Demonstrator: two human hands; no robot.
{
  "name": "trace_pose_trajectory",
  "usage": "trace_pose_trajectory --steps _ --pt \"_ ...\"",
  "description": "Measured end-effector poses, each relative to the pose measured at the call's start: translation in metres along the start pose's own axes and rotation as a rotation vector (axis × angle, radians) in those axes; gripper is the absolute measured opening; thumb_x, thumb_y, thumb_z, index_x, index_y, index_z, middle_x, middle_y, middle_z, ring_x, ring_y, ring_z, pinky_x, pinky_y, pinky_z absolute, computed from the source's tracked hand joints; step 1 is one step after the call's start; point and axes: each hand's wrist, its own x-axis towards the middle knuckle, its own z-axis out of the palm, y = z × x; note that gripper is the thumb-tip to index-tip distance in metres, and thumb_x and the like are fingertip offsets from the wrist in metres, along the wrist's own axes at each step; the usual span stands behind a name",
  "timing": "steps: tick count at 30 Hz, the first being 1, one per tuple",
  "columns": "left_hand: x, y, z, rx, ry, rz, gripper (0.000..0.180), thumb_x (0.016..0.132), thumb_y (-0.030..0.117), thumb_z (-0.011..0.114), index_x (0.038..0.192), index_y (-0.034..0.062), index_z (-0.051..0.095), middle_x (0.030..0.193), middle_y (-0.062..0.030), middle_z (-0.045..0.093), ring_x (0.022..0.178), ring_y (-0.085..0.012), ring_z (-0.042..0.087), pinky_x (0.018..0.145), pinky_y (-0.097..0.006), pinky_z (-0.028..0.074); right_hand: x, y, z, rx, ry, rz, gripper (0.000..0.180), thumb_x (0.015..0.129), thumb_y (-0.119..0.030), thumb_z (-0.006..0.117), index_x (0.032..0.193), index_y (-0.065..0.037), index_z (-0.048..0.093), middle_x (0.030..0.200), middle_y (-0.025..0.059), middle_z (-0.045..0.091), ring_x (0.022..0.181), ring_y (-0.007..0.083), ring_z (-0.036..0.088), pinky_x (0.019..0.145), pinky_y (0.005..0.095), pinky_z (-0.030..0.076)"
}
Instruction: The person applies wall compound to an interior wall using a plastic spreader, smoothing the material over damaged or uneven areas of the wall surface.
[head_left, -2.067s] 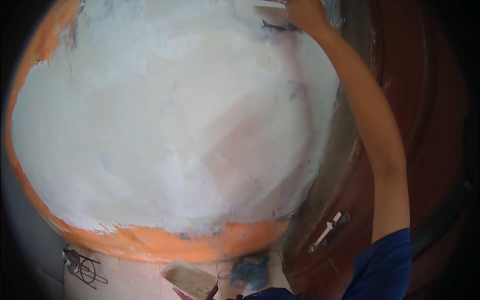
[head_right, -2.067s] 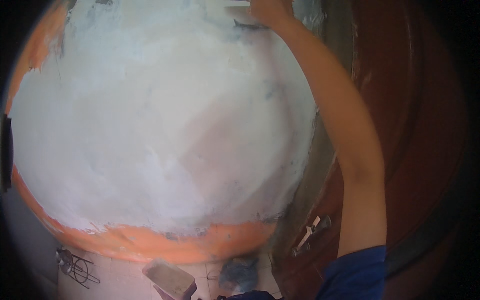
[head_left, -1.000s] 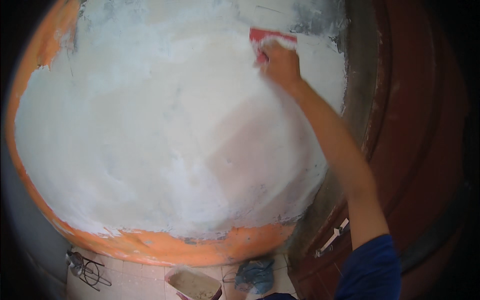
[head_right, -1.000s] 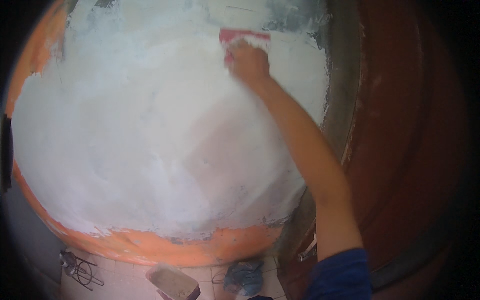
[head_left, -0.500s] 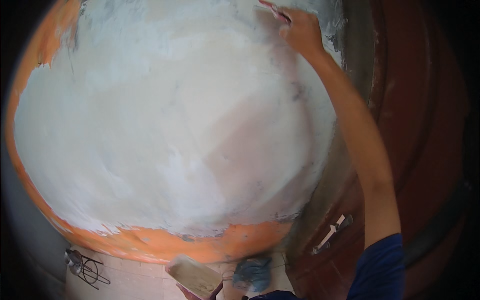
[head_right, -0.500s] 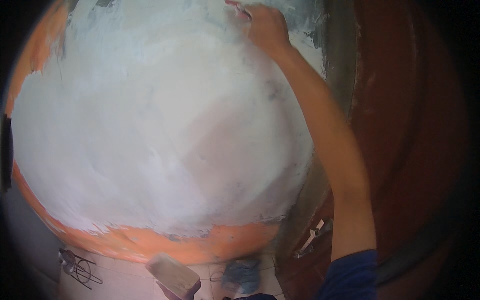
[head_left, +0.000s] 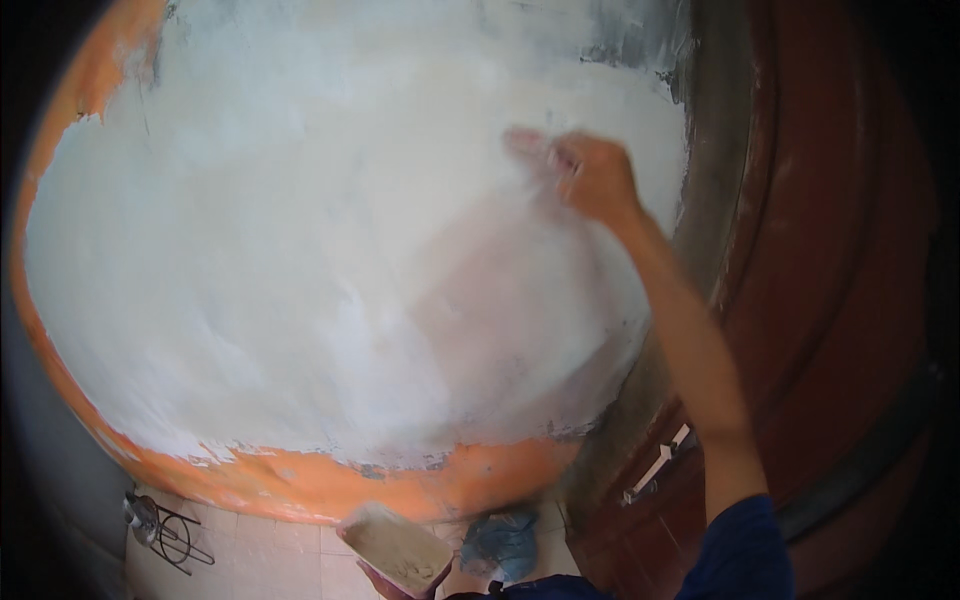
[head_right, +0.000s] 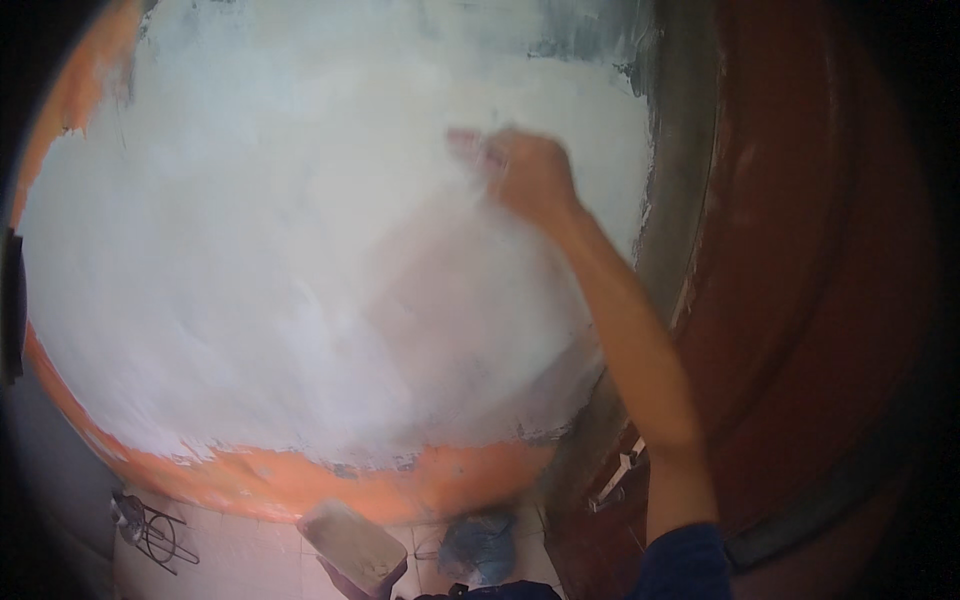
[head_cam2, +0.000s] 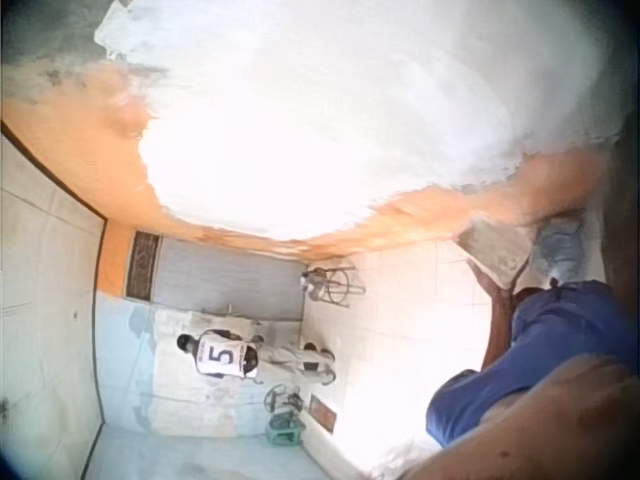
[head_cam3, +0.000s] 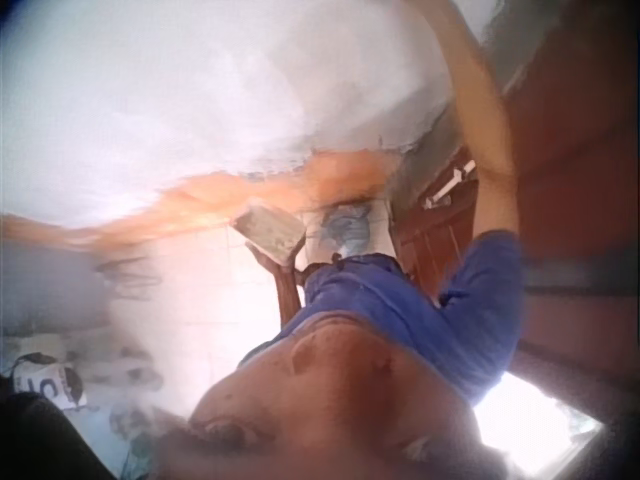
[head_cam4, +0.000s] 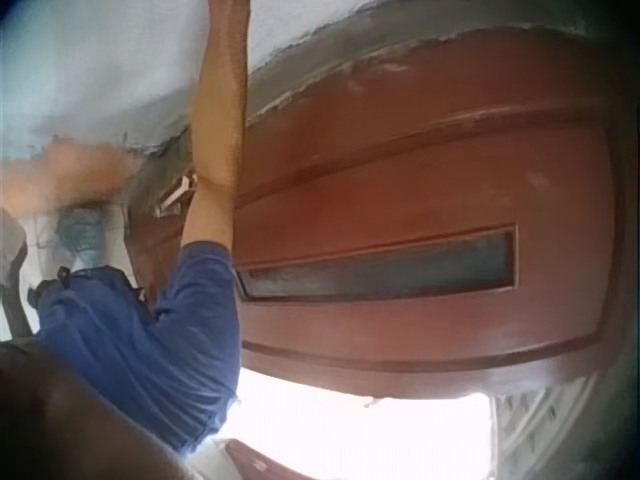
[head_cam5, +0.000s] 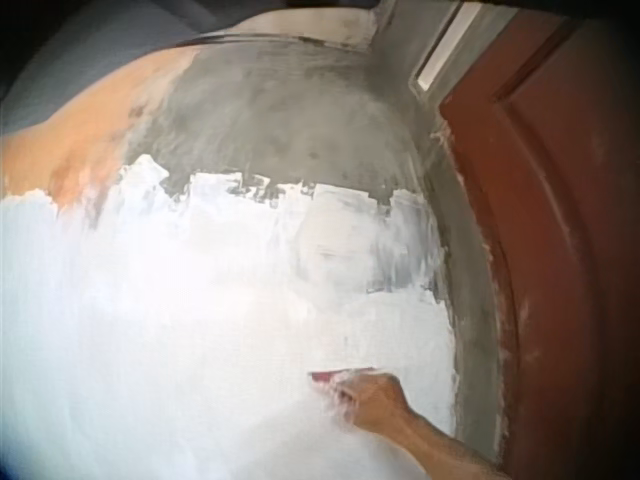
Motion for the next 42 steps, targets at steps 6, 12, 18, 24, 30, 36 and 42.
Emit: trace_pose_trajectory --steps 6,12,18,24,30,36,42 --pt "-0.008 -0.007 0.004 -0.045 -0.014 -0.024 0.072 0.086 0.060 0.043 0.140 0.0147 0.030 0.140 -0.0124 0.036 0.126 -0.0339 0.036 0.102 -0.053 0.032 0.103 0.061 -0.018 -0.175 0.374 -0.087 0.028 0.062 -0.008 0.063 0.090 -0.008 0.067 0.087 0.0112 0.065 0.077 0.0301 0.062 0.070 0.0359 0.050" --pt "-0.020 -0.006 0.018 -0.104 -0.002 0.048 0.071 0.084 0.054 0.051 0.139 0.0137 0.033 0.140 -0.0115 0.037 0.126 -0.0317 0.037 0.103 -0.052 0.032 -0.024 0.014 0.061 -0.195 0.174 0.032 0.025 0.062 -0.013 0.065 0.087 -0.009 0.069 0.096 0.0090 0.065 0.079 0.0275 0.063 0.070 0.0372 0.051" --pt "-0.031 -0.005 0.068 0.420 -0.067 0.249 0.080 0.076 0.044 0.067 0.138 0.0091 0.029 0.125 -0.0150 0.046 0.105 -0.0279 0.051 0.084 -0.045 0.046 -0.046 -0.023 0.009 0.022 -0.054 0.294 0.021 0.057 -0.005 0.063 0.078 -0.006 0.066 0.076 0.0103 0.063 0.069 0.0293 0.060 0.063 0.0341 0.049" --pt "-0.025 0.003 0.052 -0.243 -0.054 -0.111 0.074 0.082 0.055 0.054 0.140 0.0143 0.032 0.141 -0.0106 0.036 0.129 -0.0329 0.034 0.104 -0.055 0.029 0.050 0.029 -0.039 -0.177 0.352 0.097 0.015 0.061 -0.009 0.063 0.075 -0.005 0.062 0.073 0.0118 0.060 0.066 0.0312 0.059 0.059 0.0372 0.047" --pt "-0.025 0.005 0.015 -0.079 -0.062 -0.026 0.074 0.083 0.055 0.053 0.141 0.0158 0.030 0.142 -0.0105 0.034 0.129 -0.0341 0.032 0.103 -0.060 0.027 0.009 0.019 0.026 -0.351 0.178 0.220 0.015 0.062 -0.014 0.065 0.077 -0.011 0.065 0.085 0.0071 0.063 0.076 0.0266 0.062 0.063 0.0386 0.050" --pt "-0.011 -0.001 -0.013 -0.114 -0.034 -0.102 0.074 0.084 0.058 0.049 0.142 0.0150 0.028 0.144 -0.0109 0.031 0.130 -0.0344 0.032 0.103 -0.059 0.028 -0.086 -0.003 0.058 -0.213 0.240 0.039 0.027 0.051 -0.005 0.066 0.077 -0.009 0.062 0.080 0.0069 0.059 0.076 0.0245 0.060 0.065 0.0362 0.049" --pt "-0.008 -0.002 0.003 -0.076 -0.019 -0.058 0.075 0.085 0.057 0.048 0.142 0.0133 0.027 0.143 -0.0123 0.033 0.129 -0.0344 0.033 0.103 -0.056 0.030 0.011 0.015 0.009 -0.176 0.473 0.132 0.030 0.056 -0.003 0.065 0.085 -0.006 0.060 0.086 0.0103 0.056 0.077 0.0310 0.056 0.065 0.0403 0.049"
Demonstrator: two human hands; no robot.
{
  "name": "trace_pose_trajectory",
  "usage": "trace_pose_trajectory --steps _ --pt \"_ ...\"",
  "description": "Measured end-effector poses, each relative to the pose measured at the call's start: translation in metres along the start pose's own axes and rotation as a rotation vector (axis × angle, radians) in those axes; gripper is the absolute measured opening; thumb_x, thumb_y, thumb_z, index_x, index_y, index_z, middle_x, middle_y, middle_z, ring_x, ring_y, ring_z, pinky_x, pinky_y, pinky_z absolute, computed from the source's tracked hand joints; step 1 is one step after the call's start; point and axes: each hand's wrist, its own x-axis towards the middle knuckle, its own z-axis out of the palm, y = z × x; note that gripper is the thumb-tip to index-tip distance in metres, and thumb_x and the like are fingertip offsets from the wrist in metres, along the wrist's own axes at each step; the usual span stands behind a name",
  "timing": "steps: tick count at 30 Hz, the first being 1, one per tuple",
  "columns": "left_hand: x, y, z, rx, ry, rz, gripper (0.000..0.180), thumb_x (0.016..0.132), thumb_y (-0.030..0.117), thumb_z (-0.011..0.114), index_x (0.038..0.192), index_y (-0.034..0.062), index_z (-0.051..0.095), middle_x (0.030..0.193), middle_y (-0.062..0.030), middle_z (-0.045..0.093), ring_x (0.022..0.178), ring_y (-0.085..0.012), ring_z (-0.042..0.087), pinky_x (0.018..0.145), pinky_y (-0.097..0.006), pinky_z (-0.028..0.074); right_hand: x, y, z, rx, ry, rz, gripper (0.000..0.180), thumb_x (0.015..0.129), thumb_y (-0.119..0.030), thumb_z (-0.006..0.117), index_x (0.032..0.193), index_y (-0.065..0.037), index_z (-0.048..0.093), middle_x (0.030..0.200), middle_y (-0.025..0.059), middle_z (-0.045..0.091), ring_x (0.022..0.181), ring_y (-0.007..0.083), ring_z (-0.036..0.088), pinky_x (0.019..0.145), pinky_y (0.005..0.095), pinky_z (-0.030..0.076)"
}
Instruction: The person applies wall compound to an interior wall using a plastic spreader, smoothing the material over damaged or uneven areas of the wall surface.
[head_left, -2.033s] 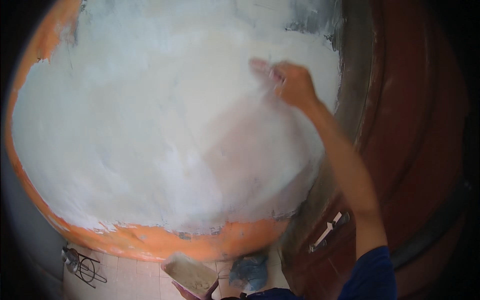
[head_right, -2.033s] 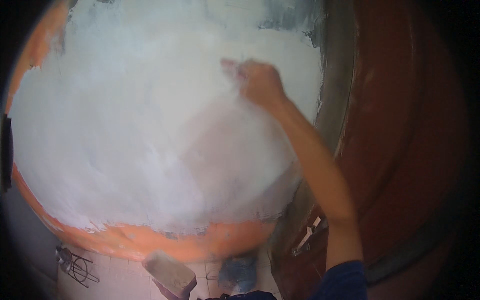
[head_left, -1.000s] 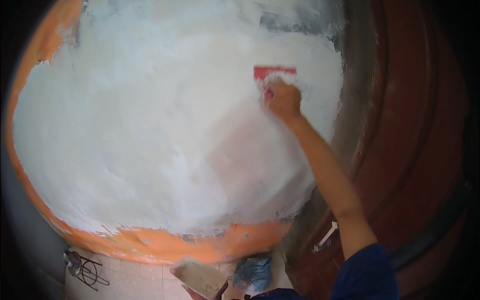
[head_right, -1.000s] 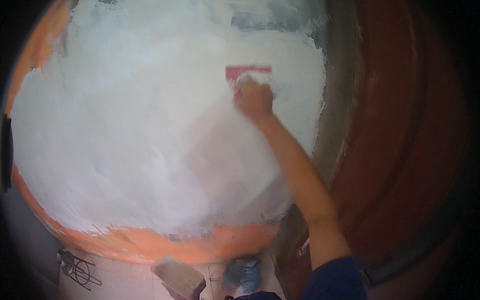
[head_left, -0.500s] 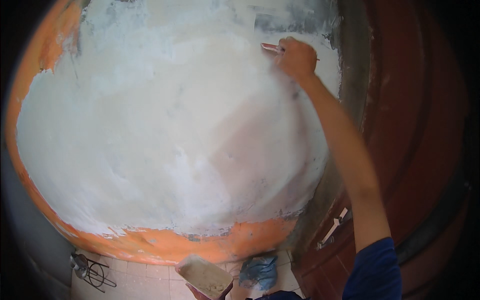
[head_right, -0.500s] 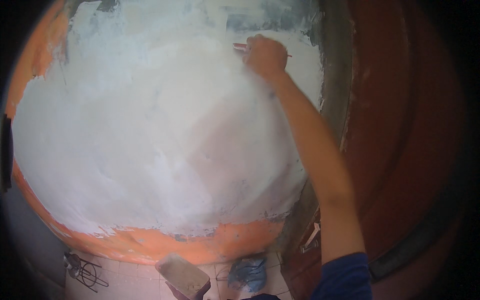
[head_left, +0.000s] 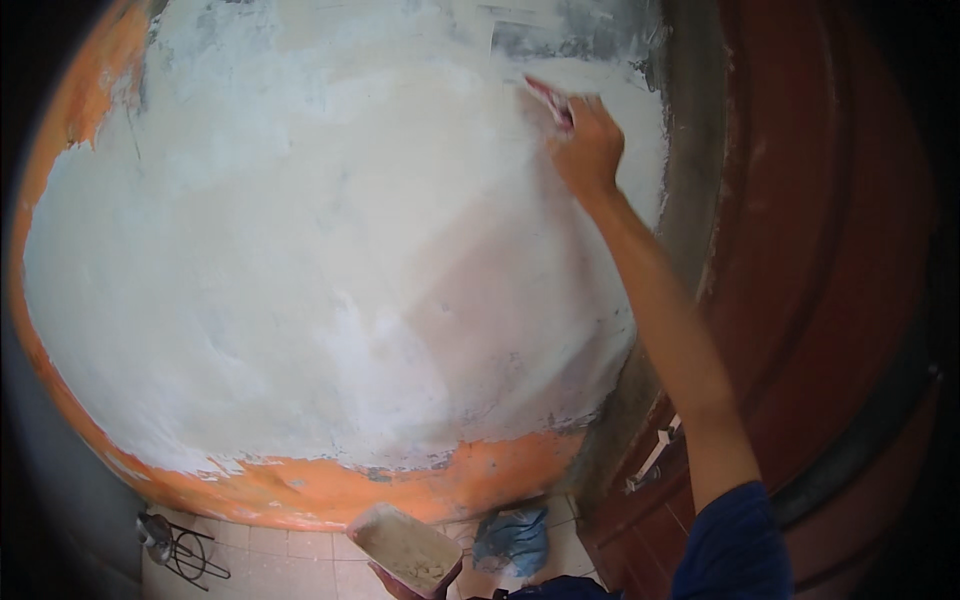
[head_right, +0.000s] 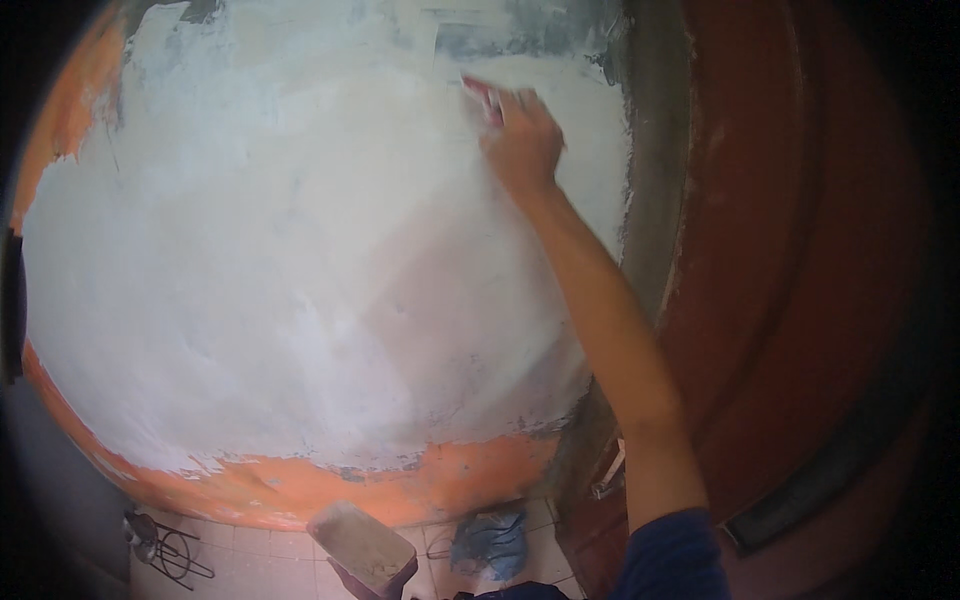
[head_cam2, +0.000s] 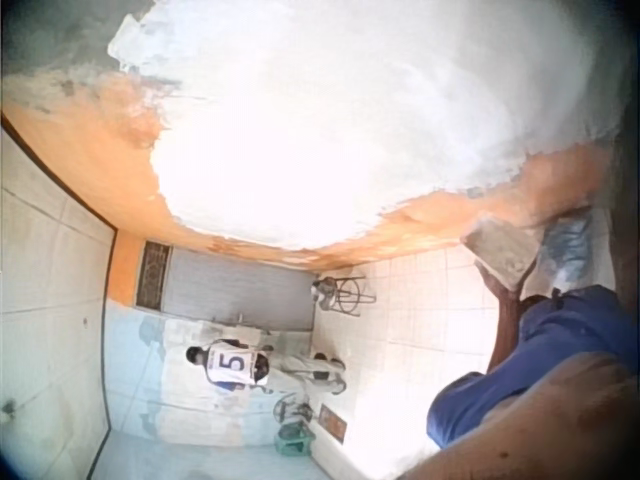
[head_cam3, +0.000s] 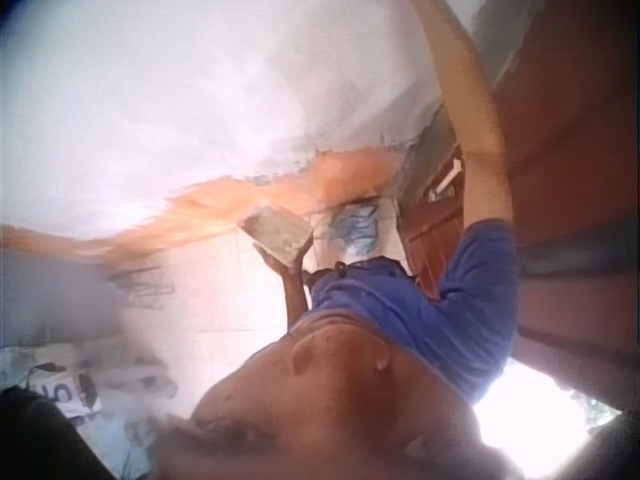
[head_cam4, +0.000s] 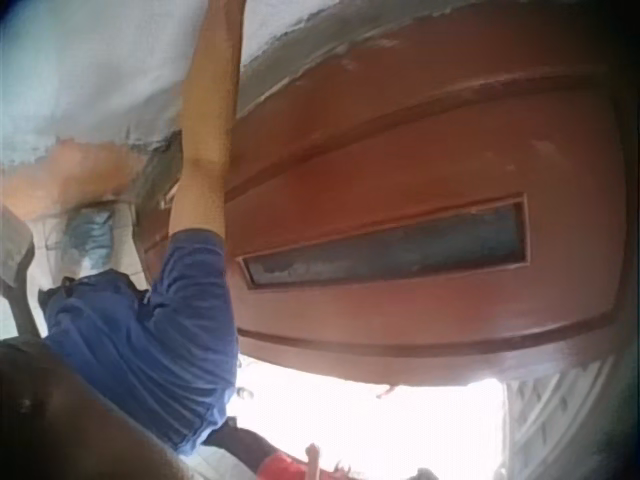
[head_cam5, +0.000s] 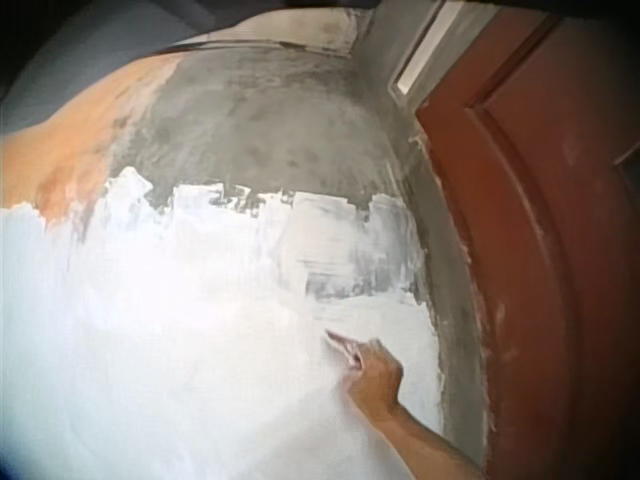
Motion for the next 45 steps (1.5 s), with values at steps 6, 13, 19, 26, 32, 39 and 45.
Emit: trace_pose_trajectory --steps 6,13,19,26,32,39,45 --pt "-0.006 -0.008 0.019 0.040 0.003 0.039 0.074 0.086 0.057 0.047 0.141 0.0130 0.028 0.142 -0.0130 0.034 0.128 -0.0343 0.035 0.103 -0.054 0.033 -0.011 0.011 0.055 0.000 -0.097 -0.134 0.041 0.061 -0.018 0.071 0.100 -0.007 0.064 0.109 0.0119 0.058 0.095 0.0277 0.059 0.076 0.0406 0.050" --pt "-0.013 -0.022 0.089 1.066 -0.272 0.657 0.071 0.081 0.032 0.067 0.135 0.0048 0.029 0.114 -0.0175 0.052 0.091 -0.0266 0.059 0.070 -0.040 0.054 -0.124 -0.026 0.015 0.104 -0.431 0.041 0.043 0.048 -0.006 0.068 0.091 -0.007 0.065 0.094 0.0066 0.059 0.074 0.0279 0.062 0.061 0.0362 0.051" --pt "-0.018 -0.012 0.091 0.196 -0.158 0.165 0.065 0.089 0.045 0.048 0.139 0.0088 0.026 0.129 -0.0159 0.044 0.110 -0.0313 0.049 0.086 -0.049 0.046 -0.063 -0.010 -0.008 0.237 -0.209 0.066 0.033 0.056 -0.011 0.069 0.088 -0.008 0.065 0.087 0.0081 0.060 0.071 0.0273 0.062 0.063 0.0385 0.051" --pt "-0.023 -0.014 0.061 -0.280 -0.162 -0.119 0.069 0.086 0.054 0.048 0.139 0.0135 0.033 0.140 -0.0118 0.038 0.126 -0.0326 0.038 0.103 -0.054 0.032 0.067 0.013 0.029 0.014 0.022 -0.265 0.014 0.064 -0.013 0.063 0.076 -0.008 0.060 0.082 0.0070 0.058 0.076 0.0265 0.060 0.062 0.0400 0.050" --pt "-0.027 -0.017 0.069 -0.084 -0.037 0.018 0.070 0.085 0.056 0.047 0.139 0.0135 0.033 0.139 -0.0119 0.038 0.126 -0.0339 0.037 0.102 -0.057 0.030 -0.077 -0.022 0.034 -0.113 -0.159 -0.262 0.024 0.059 -0.009 0.065 0.082 -0.009 0.063 0.085 0.0070 0.058 0.082 0.0239 0.060 0.062 0.0378 0.051" --pt "-0.001 -0.003 -0.013 -0.016 0.000 -0.002 0.073 0.084 0.059 0.046 0.140 0.0139 0.031 0.140 -0.0121 0.037 0.128 -0.0361 0.034 0.101 -0.060 0.028 -0.070 -0.029 -0.019 -0.062 -0.212 -0.054 0.021 0.059 -0.005 0.063 0.079 -0.007 0.060 0.081 0.0093 0.055 0.073 0.0266 0.059 0.059 0.0378 0.049" --pt "-0.007 -0.008 0.006 -0.020 -0.010 -0.002 0.074 0.084 0.058 0.048 0.140 0.0149 0.030 0.141 -0.0119 0.036 0.127 -0.0359 0.035 0.101 -0.061 0.028 0.029 0.024 0.004 -0.110 -0.058 -0.100 0.021 0.067 -0.010 0.060 0.088 -0.008 0.061 0.084 0.0115 0.057 0.076 0.0300 0.059 0.066 0.0415 0.050"
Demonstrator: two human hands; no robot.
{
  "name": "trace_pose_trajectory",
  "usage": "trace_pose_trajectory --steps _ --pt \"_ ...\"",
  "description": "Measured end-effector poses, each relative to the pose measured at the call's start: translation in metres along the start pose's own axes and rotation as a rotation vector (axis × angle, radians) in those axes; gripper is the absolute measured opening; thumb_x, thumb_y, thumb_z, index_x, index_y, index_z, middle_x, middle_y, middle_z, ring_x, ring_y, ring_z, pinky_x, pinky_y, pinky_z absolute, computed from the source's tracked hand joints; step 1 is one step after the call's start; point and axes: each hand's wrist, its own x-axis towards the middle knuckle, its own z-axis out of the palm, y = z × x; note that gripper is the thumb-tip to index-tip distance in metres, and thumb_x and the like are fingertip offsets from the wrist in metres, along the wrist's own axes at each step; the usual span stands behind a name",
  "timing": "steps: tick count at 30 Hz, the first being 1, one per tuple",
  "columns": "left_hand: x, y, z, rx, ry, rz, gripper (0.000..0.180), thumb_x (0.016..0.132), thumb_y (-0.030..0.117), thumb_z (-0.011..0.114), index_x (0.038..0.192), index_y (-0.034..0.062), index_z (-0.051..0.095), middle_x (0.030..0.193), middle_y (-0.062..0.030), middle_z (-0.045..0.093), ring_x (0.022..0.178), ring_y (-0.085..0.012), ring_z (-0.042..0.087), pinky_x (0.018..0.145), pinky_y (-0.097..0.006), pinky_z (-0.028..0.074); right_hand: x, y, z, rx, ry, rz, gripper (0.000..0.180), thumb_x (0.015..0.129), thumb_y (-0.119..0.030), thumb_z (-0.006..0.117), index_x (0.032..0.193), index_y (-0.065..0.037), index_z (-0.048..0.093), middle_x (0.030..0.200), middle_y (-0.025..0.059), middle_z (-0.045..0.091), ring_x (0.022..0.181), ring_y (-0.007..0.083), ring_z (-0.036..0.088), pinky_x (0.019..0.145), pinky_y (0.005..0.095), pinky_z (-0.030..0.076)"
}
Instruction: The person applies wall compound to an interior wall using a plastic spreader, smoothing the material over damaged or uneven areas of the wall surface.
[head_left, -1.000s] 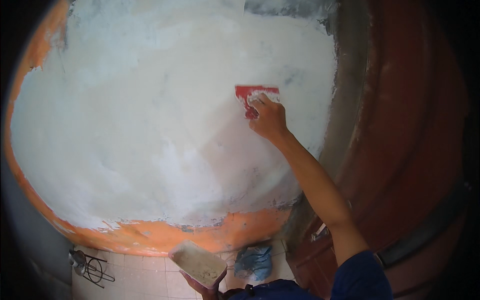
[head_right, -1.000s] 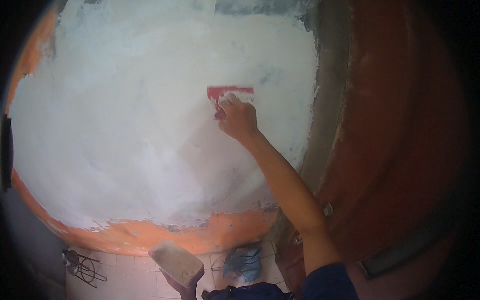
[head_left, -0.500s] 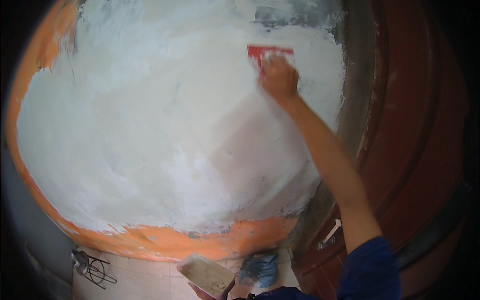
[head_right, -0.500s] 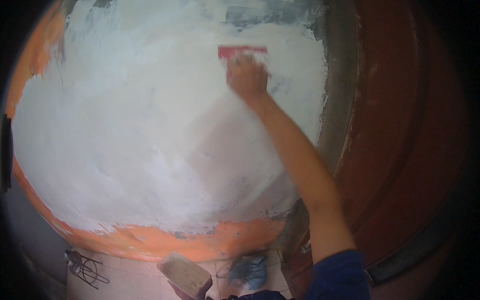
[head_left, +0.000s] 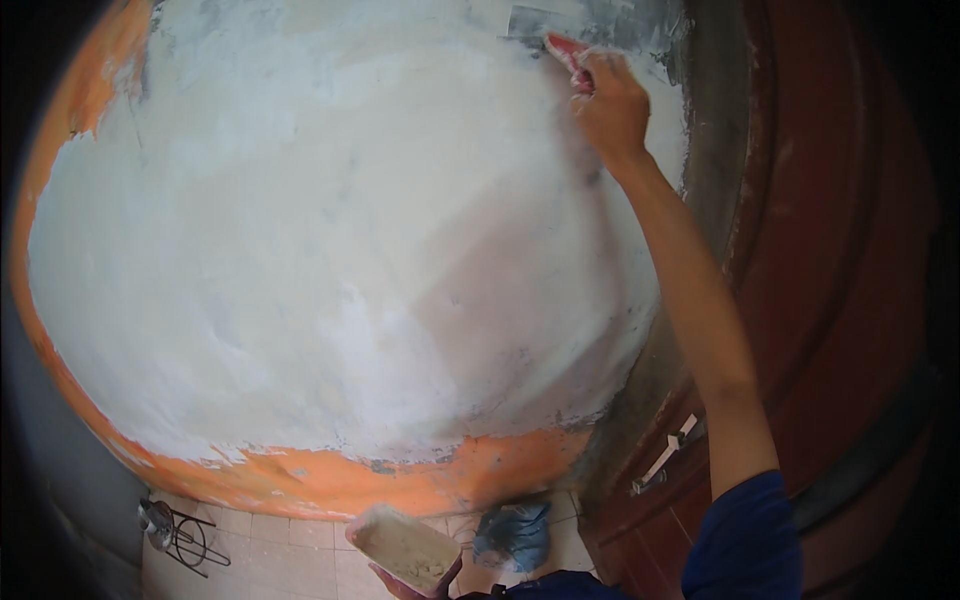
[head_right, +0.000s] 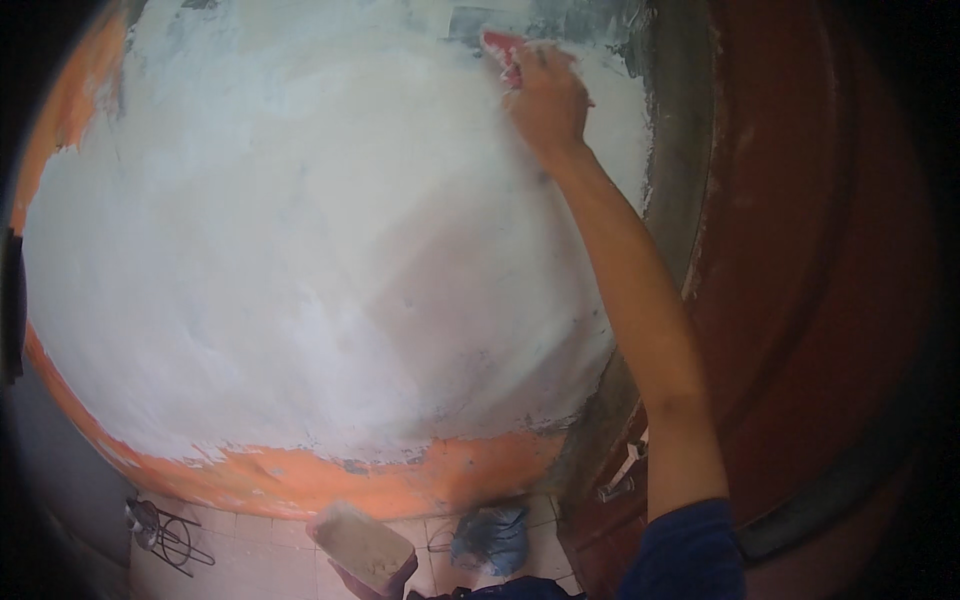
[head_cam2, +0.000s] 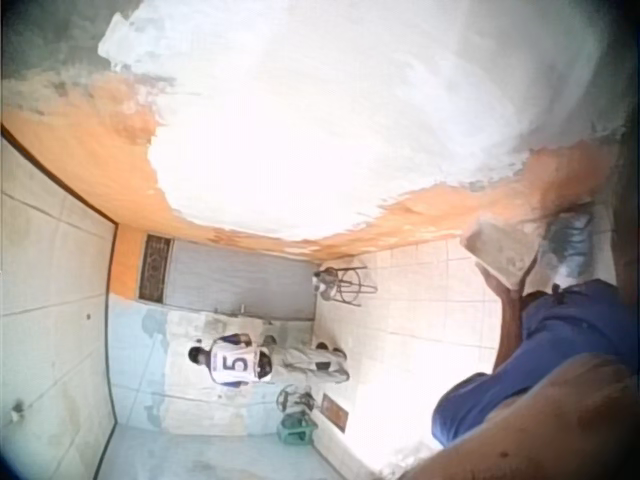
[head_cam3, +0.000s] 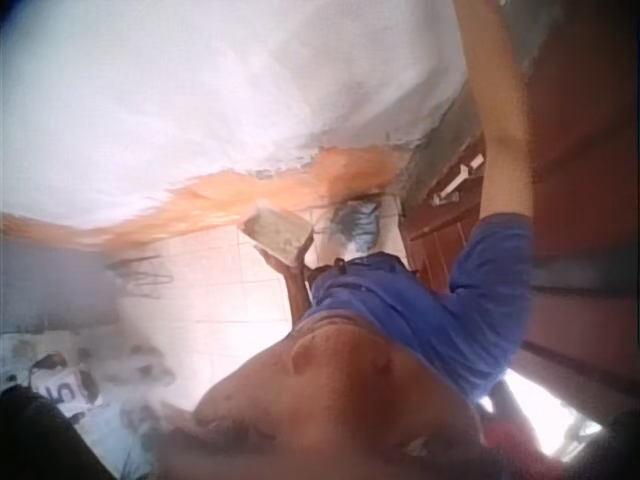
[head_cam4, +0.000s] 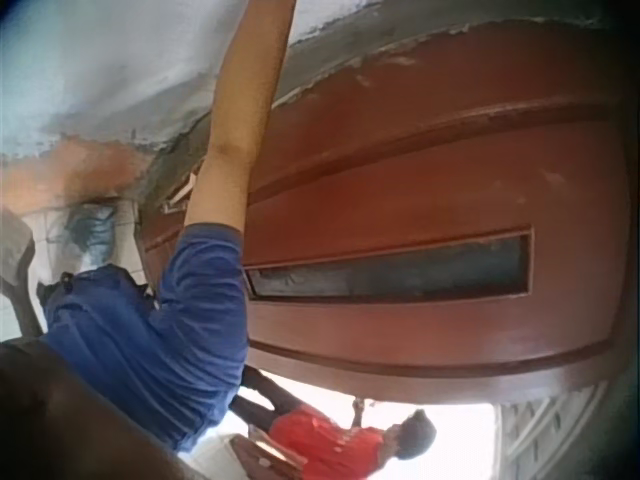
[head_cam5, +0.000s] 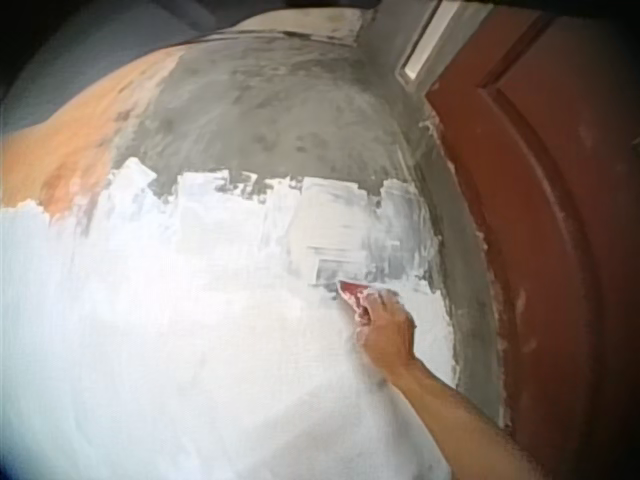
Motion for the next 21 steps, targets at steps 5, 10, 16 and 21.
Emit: trace_pose_trajectory --steps 5,10,16,21 --pt "-0.016 -0.006 0.064 -0.131 -0.117 -0.049 0.074 0.084 0.060 0.047 0.140 0.0142 0.031 0.141 -0.0118 0.036 0.127 -0.0355 0.035 0.102 -0.061 0.027 -0.108 -0.028 0.037 -0.044 -0.130 -0.052 0.048 0.059 -0.016 0.071 0.105 -0.008 0.062 0.111 0.0104 0.058 0.087 0.0296 0.062 0.078 0.0406 0.049" --pt "0.008 -0.003 0.007 0.057 0.028 0.045 0.073 0.085 0.059 0.045 0.141 0.0134 0.030 0.142 -0.0115 0.035 0.129 -0.0349 0.033 0.103 -0.061 0.026 -0.185 -0.066 0.002 0.181 -0.405 0.141 0.046 0.053 -0.012 0.071 0.098 -0.008 0.063 0.104 0.0099 0.059 0.078 0.0278 0.063 0.063 0.0387 0.053" --pt "-0.012 -0.027 0.062 0.724 -0.162 0.316 0.057 0.094 0.051 0.033 0.132 0.0087 0.034 0.116 -0.0113 0.049 0.101 -0.0246 0.053 0.083 -0.044 0.046 -0.209 -0.048 -0.036 0.261 -0.346 0.035 0.033 0.054 -0.011 0.069 0.087 -0.009 0.066 0.090 0.0072 0.064 0.075 0.0245 0.064 0.061 0.0353 0.053" --pt "-0.007 0.000 -0.016 0.064 0.036 -0.021 0.074 0.085 0.058 0.047 0.141 0.0135 0.029 0.143 -0.0117 0.033 0.130 -0.0353 0.032 0.103 -0.060 0.027 -0.084 0.015 -0.043 0.000 -0.022 0.271 0.024 0.061 -0.010 0.068 0.085 -0.007 0.065 0.080 0.0102 0.064 0.070 0.0300 0.062 0.063 0.0370 0.050"
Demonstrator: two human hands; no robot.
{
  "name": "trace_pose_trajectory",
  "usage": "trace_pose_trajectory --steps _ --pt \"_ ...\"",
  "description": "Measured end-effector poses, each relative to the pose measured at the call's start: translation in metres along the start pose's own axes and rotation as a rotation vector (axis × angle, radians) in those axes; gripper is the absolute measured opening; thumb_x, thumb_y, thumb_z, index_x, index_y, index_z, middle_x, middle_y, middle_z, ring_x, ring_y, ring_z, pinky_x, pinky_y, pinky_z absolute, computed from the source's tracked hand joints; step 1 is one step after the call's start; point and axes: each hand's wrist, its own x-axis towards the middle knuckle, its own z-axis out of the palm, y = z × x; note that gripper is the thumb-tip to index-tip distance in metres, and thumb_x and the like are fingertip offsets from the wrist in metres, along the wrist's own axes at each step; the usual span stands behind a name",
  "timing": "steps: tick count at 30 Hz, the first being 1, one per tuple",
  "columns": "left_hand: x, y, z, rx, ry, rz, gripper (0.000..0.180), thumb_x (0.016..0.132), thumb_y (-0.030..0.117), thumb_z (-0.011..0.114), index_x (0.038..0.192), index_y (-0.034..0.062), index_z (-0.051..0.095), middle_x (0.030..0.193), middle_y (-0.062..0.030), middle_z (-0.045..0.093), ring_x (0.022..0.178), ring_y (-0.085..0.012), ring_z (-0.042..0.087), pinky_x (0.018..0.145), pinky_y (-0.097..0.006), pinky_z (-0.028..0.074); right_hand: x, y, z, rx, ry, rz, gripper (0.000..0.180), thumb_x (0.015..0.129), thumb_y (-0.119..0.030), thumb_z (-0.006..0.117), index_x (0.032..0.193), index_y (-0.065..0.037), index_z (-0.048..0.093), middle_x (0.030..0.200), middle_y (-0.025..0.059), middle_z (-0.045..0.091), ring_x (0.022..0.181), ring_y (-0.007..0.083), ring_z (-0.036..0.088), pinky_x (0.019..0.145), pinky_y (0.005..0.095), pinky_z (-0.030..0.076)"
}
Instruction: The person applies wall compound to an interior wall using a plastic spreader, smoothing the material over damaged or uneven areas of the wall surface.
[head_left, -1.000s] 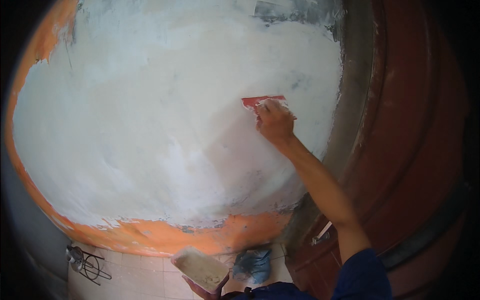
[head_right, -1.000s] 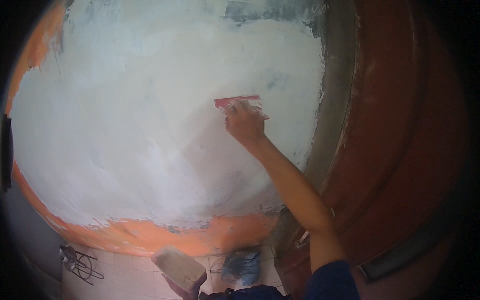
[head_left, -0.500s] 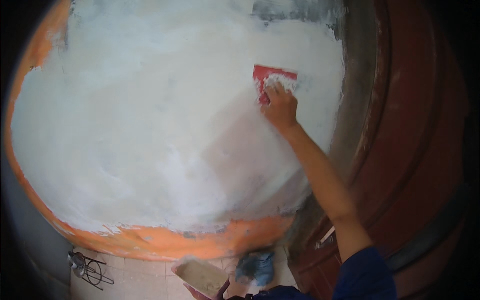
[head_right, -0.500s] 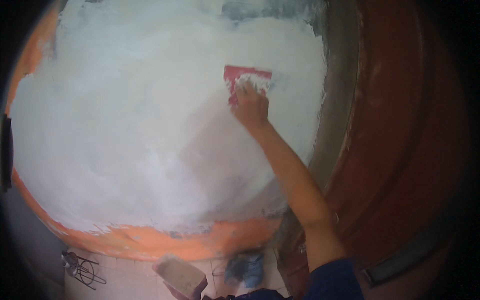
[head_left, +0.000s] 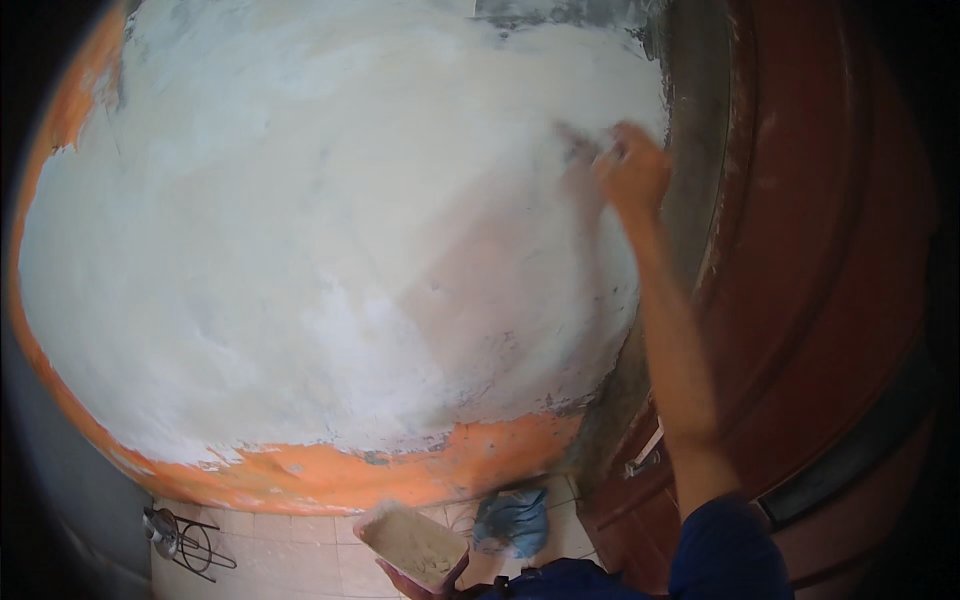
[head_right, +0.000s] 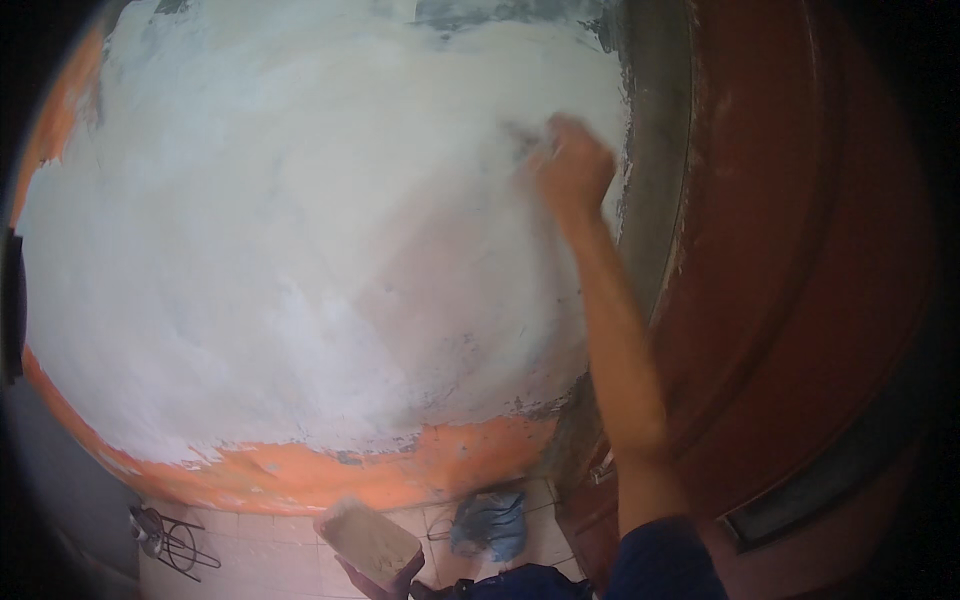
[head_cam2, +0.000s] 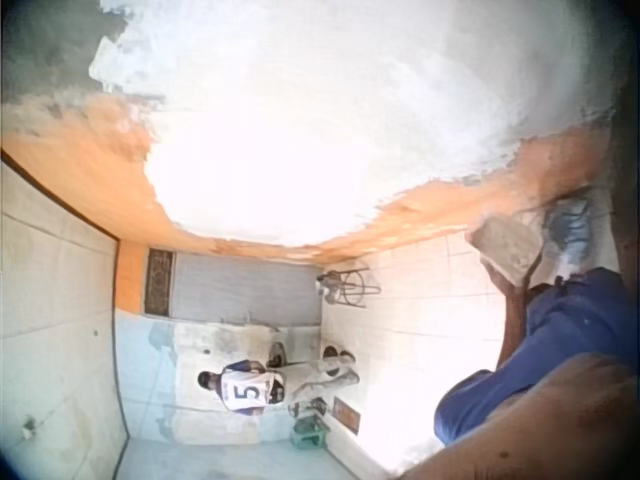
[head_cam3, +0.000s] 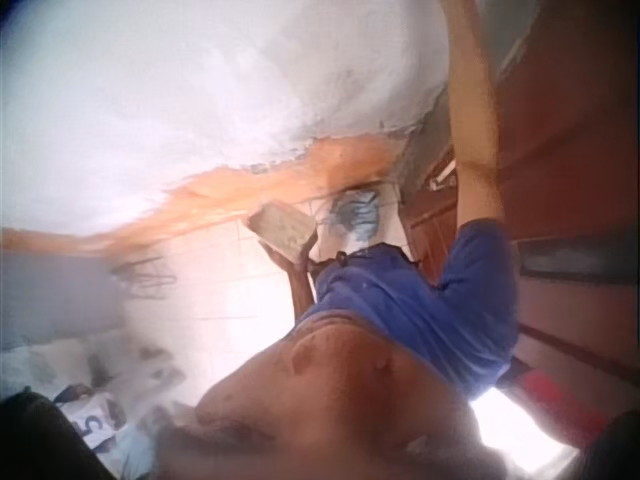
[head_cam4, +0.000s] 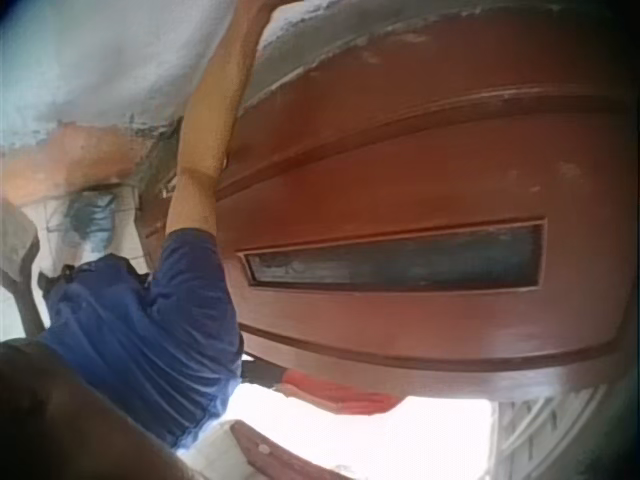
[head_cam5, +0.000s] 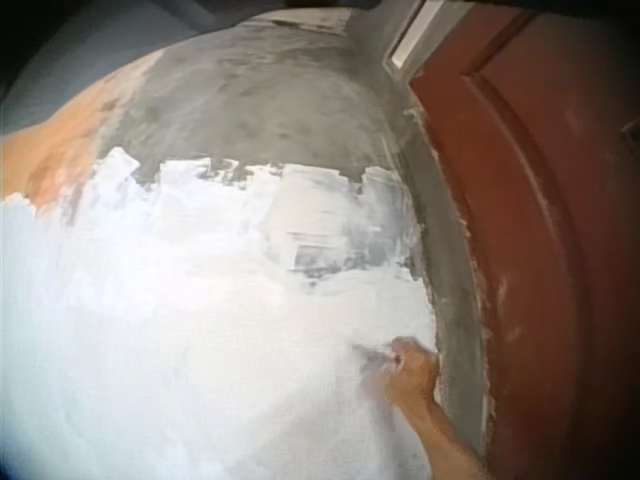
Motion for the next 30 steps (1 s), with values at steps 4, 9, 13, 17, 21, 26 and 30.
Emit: trace_pose_trajectory --steps 4,9,13,17,21,26,30 --pt "-0.021 -0.002 0.013 -0.026 0.004 -0.042 0.076 0.083 0.058 0.050 0.141 0.0141 0.029 0.143 -0.0121 0.032 0.130 -0.0356 0.032 0.102 -0.060 0.028 0.034 0.023 0.006 -0.011 -0.013 0.039 0.023 0.065 -0.010 0.063 0.087 -0.006 0.065 0.082 0.0121 0.063 0.075 0.0308 0.062 0.068 0.0374 0.050" --pt "-0.013 0.007 -0.011 -0.010 0.022 0.000 0.076 0.083 0.057 0.051 0.142 0.0152 0.028 0.144 -0.0116 0.032 0.130 -0.0350 0.032 0.103 -0.060 0.027 -0.105 -0.003 0.046 -0.053 -0.273 0.038 0.031 0.064 -0.015 0.067 0.094 -0.006 0.065 0.095 0.0123 0.065 0.087 0.0298 0.062 0.076 0.0381 0.051" --pt "-0.012 -0.006 0.033 0.444 -0.080 0.210 0.068 0.089 0.053 0.042 0.140 0.0117 0.027 0.134 -0.0138 0.041 0.117 -0.0329 0.044 0.092 -0.055 0.040 -0.215 -0.032 0.020 0.089 -0.509 0.060 0.038 0.056 -0.008 0.068 0.093 -0.008 0.062 0.105 0.0119 0.059 0.076 0.0312 0.062 0.061 0.0371 0.053" --pt "-0.009 -0.021 0.081 0.069 0.001 0.037 0.064 0.091 0.060 0.028 0.133 0.0115 0.036 0.122 -0.0095 0.048 0.105 -0.0269 0.051 0.088 -0.045 0.044 -0.279 -0.030 -0.014 0.099 -0.565 0.031 0.033 0.058 -0.004 0.065 0.091 -0.007 0.063 0.098 0.0105 0.062 0.074 0.0306 0.063 0.062 0.0367 0.053" --pt "-0.013 -0.017 0.093 0.076 -0.009 0.027 0.065 0.091 0.061 0.027 0.134 0.0125 0.035 0.123 -0.0097 0.048 0.107 -0.0277 0.051 0.089 -0.045 0.043 -0.259 -0.010 -0.025 0.135 -0.488 0.238 0.024 0.061 0.000 0.061 0.084 -0.003 0.064 0.083 0.0132 0.064 0.070 0.0313 0.063 0.064 0.0361 0.052" --pt "-0.017 -0.015 0.097 0.108 0.023 0.052 0.065 0.091 0.061 0.026 0.134 0.0130 0.035 0.123 -0.0095 0.048 0.107 -0.0275 0.052 0.087 -0.046 0.044 -0.111 -0.016 -0.006 0.180 0.050 0.079 0.029 0.061 0.001 0.060 0.089 -0.003 0.065 0.084 0.0138 0.064 0.071 0.0300 0.062 0.058 0.0348 0.050" --pt "-0.004 -0.015 0.057 0.314 -0.007 0.161 0.063 0.092 0.059 0.027 0.133 0.0121 0.035 0.121 -0.0095 0.049 0.104 -0.0276 0.052 0.085 -0.047 0.045 -0.136 -0.019 0.040 0.047 -0.211 -0.043 0.037 0.058 -0.002 0.063 0.095 -0.004 0.063 0.095 0.0133 0.063 0.081 0.0285 0.063 0.062 0.0355 0.051"
